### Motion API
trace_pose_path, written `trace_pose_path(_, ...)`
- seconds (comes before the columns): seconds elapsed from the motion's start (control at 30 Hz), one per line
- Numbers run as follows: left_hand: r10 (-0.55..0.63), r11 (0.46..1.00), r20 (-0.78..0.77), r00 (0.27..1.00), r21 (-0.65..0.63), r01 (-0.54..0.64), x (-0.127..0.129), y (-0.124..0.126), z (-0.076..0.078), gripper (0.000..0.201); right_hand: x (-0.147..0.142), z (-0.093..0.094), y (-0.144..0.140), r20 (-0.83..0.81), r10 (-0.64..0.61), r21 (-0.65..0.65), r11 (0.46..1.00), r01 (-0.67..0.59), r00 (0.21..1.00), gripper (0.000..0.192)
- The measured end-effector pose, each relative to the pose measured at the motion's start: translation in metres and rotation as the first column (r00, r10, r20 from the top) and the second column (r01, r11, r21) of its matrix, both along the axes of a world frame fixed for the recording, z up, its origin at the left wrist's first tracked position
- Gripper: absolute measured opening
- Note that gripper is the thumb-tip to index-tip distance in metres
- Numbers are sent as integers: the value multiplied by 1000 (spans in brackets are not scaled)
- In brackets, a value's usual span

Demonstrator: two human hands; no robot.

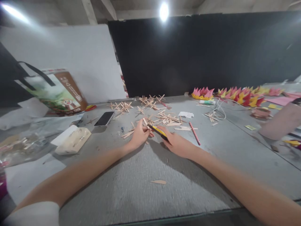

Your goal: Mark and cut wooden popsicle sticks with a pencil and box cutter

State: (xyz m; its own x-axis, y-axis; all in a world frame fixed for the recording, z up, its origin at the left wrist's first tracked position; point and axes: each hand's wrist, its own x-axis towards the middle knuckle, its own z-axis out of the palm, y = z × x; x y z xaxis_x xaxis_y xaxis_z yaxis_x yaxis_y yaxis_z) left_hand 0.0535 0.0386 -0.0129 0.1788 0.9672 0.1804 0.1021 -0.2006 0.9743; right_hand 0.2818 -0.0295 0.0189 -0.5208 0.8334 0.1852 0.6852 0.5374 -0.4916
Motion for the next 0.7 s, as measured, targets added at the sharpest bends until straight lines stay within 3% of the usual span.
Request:
trace_pose_path(0.2, -40, 999, -3, 999, 14, 40, 0, 0, 4, 61, -2, 0, 2, -58, 42, 82, 996, -37, 997, 63)
trace_pose_path(0.43, -91, 991, -82, 992, 95, 98, -2, -6, 2, 37, -5, -2, 0, -99, -32, 117, 992, 43, 995, 52)
trace_pose_path(0.53, -75, 984, -141, 987, 147, 96, -2, -9, 1, 36, -3, 7, -1, -89, -51, 130, 989, 63, 995, 49)
trace_pose_path(0.7, -82, 989, -110, 991, 117, 94, 0, -10, 3, 38, -3, 27, 6, -32, -29, 178, 983, 35, 999, 44)
